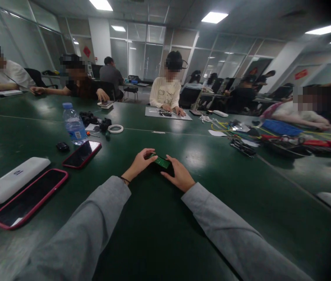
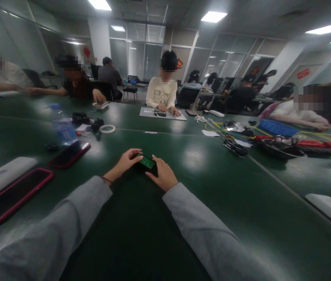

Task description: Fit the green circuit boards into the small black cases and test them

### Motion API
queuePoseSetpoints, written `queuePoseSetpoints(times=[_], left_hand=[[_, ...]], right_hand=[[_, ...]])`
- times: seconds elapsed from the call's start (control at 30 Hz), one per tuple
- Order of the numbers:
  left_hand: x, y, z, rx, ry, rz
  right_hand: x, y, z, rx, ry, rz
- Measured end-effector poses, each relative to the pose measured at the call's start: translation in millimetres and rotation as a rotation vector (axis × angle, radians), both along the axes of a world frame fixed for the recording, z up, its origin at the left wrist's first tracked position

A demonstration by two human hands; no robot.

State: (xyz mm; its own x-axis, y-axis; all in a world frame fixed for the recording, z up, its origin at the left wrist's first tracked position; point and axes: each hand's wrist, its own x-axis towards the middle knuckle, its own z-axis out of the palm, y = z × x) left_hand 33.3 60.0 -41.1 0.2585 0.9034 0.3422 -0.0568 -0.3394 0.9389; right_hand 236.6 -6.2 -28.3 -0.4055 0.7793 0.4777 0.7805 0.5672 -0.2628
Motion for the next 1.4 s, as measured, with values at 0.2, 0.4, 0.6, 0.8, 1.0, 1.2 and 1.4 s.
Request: queuePoseSetpoints(times=[0.2, 0.4, 0.6, 0.8, 1.0, 1.2, 1.4], left_hand=[[-2.0, -1.3, -0.5, 0.040, 0.026, 0.046], [-2.3, -3.0, 0.2, 0.032, 0.015, 0.025], [-1.6, -4.1, 2.1, 0.024, 0.026, 0.038], [-0.8, -1.5, -1.1, 0.006, 0.020, 0.005], [-1.3, 2.1, -3.7, 0.006, 0.020, 0.016], [-2.4, -1.5, -0.8, 0.008, 0.034, -0.001], [-3.3, -2.3, -0.6, 0.033, 0.093, -0.003]], right_hand=[[1.1, 2.4, -2.1, -0.022, -0.017, 0.007], [0.1, 0.8, -0.2, -0.037, -0.009, 0.027], [1.2, -0.4, 2.3, 0.034, 0.026, 0.038], [2.7, 0.6, 2.5, 0.042, 0.014, 0.058], [1.9, -0.7, 3.4, -0.021, 0.006, 0.074], [-1.2, -5.4, 6.7, -0.027, 0.018, 0.065], [-2.9, -6.4, 6.8, -0.030, 0.009, 0.048]])
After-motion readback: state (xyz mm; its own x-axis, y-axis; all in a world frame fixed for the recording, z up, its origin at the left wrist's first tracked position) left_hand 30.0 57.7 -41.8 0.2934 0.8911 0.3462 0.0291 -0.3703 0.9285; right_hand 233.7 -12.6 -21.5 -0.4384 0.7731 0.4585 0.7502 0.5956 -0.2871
